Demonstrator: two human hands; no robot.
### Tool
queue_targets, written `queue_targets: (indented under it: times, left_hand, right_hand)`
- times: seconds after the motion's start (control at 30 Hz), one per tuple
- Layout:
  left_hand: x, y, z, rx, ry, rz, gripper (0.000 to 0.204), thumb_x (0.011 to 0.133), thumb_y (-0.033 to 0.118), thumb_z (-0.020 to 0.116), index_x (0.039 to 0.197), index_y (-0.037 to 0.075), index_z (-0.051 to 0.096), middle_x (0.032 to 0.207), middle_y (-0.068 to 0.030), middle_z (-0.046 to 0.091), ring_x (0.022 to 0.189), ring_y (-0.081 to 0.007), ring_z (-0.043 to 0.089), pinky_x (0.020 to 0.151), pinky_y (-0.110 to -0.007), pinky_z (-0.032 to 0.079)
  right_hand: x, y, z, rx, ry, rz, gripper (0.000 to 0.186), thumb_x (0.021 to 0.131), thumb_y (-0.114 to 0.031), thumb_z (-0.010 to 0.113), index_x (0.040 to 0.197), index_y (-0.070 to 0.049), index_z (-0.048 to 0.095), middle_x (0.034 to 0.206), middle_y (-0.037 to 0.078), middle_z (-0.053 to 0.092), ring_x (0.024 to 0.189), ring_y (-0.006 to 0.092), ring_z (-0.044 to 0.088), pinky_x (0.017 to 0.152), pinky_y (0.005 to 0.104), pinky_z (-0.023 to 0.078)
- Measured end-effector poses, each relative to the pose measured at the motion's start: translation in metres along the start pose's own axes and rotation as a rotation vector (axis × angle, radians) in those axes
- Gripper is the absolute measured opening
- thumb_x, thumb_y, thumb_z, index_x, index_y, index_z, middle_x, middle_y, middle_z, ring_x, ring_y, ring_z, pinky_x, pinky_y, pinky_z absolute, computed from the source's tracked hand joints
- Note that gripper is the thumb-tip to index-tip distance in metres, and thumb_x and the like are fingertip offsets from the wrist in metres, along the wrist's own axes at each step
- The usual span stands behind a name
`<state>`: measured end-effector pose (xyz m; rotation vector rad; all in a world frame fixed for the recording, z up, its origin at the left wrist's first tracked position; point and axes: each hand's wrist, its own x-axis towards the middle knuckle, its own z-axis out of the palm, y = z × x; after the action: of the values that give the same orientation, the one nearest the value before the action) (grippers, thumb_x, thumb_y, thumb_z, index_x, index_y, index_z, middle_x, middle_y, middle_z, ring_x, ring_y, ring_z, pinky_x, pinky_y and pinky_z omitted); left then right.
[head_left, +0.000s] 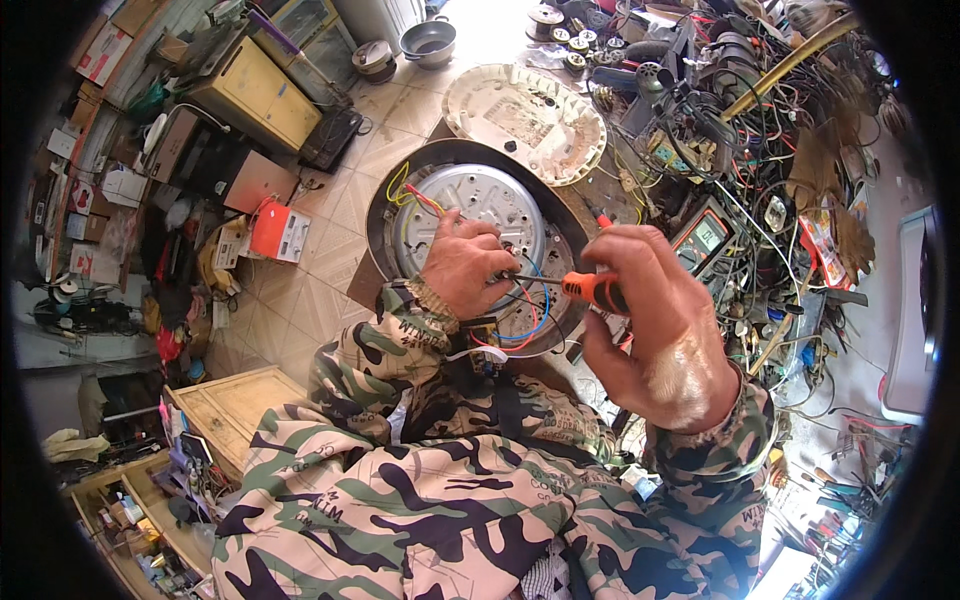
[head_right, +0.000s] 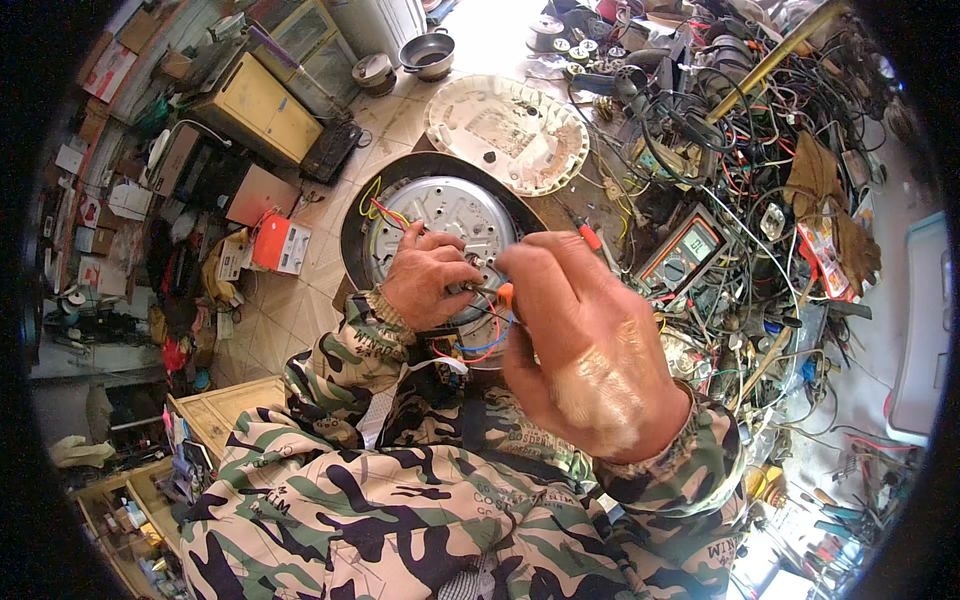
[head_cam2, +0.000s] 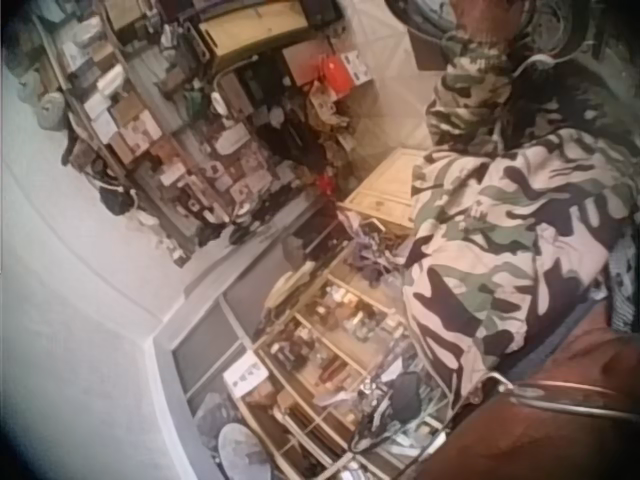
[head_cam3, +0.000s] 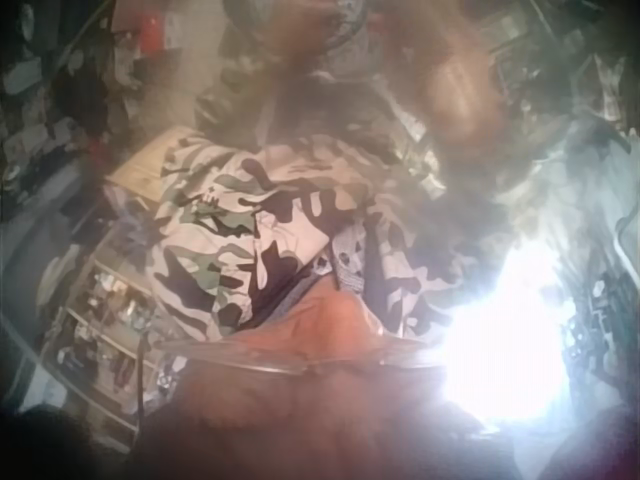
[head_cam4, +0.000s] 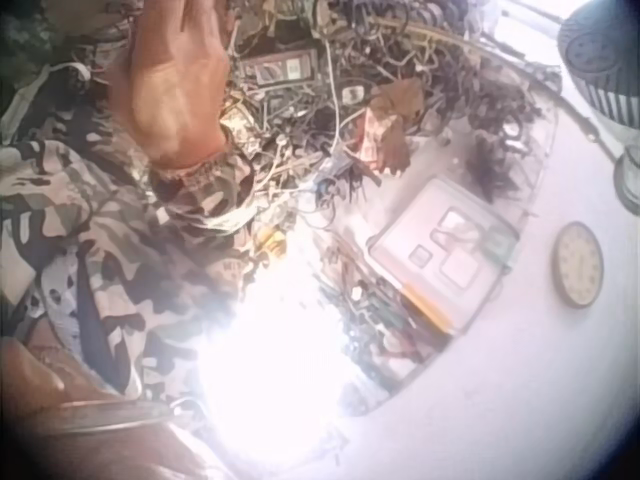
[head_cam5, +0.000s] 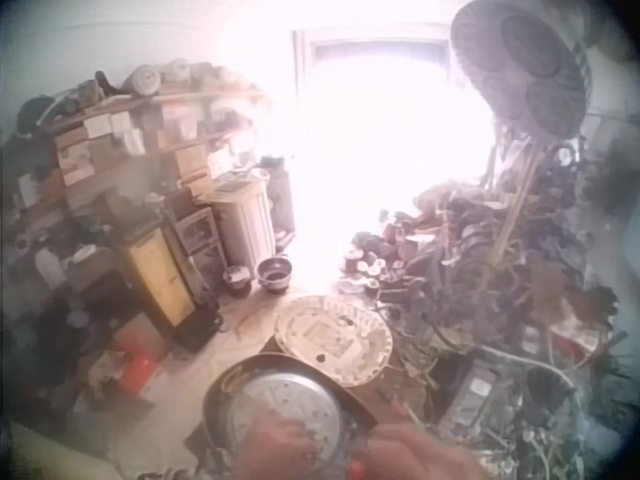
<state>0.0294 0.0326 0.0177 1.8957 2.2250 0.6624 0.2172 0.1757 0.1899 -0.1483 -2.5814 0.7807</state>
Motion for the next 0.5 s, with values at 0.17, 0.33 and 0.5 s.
queue_targets:
  times: [0.17, 0.33, 0.5]
  left_hand:
    - [-0.002, -0.004, 0.002, -0.007, 0.009, -0.007, 0.022, 0.074, 0.025, 0.081, 0.096, 0.023, 0.076, 0.098, 0.0034, 0.071, 0.119, -0.0222, 0.059, 0.112, -0.066, 0.027]
    - [-0.001, -0.003, 0.002, -0.025, 0.02, 0.005, 0.02, 0.076, 0.024, 0.081, 0.095, 0.023, 0.076, 0.097, 0.0052, 0.071, 0.118, -0.0219, 0.06, 0.111, -0.065, 0.027]
    - [0.0, -0.004, 0.002, -0.017, 0.017, 0.014, 0.018, 0.076, 0.024, 0.081, 0.094, 0.024, 0.076, 0.097, 0.0052, 0.071, 0.118, -0.0215, 0.06, 0.111, -0.065, 0.027]
  right_hand:
    - [-0.003, -0.005, -0.003, -0.046, -0.047, 0.108, 0.028, 0.077, 0.009, 0.073, 0.102, 0.002, 0.062, 0.093, 0.015, 0.061, 0.08, 0.0259, 0.068, 0.068, 0.0322, 0.056]
    - [-0.006, 0.002, -0.008, 0.132, -0.092, 0.088, 0.033, 0.07, 0.02, 0.061, 0.095, -0.002, 0.062, 0.101, 0.013, 0.058, 0.085, 0.0248, 0.065, 0.069, 0.0299, 0.053]
    - [-0.015, 0.009, -0.01, 0.173, -0.071, 0.08, 0.033, 0.058, 0.017, 0.059, 0.085, -0.003, 0.06, 0.098, 0.014, 0.061, 0.091, 0.0341, 0.062, 0.078, 0.0396, 0.05]
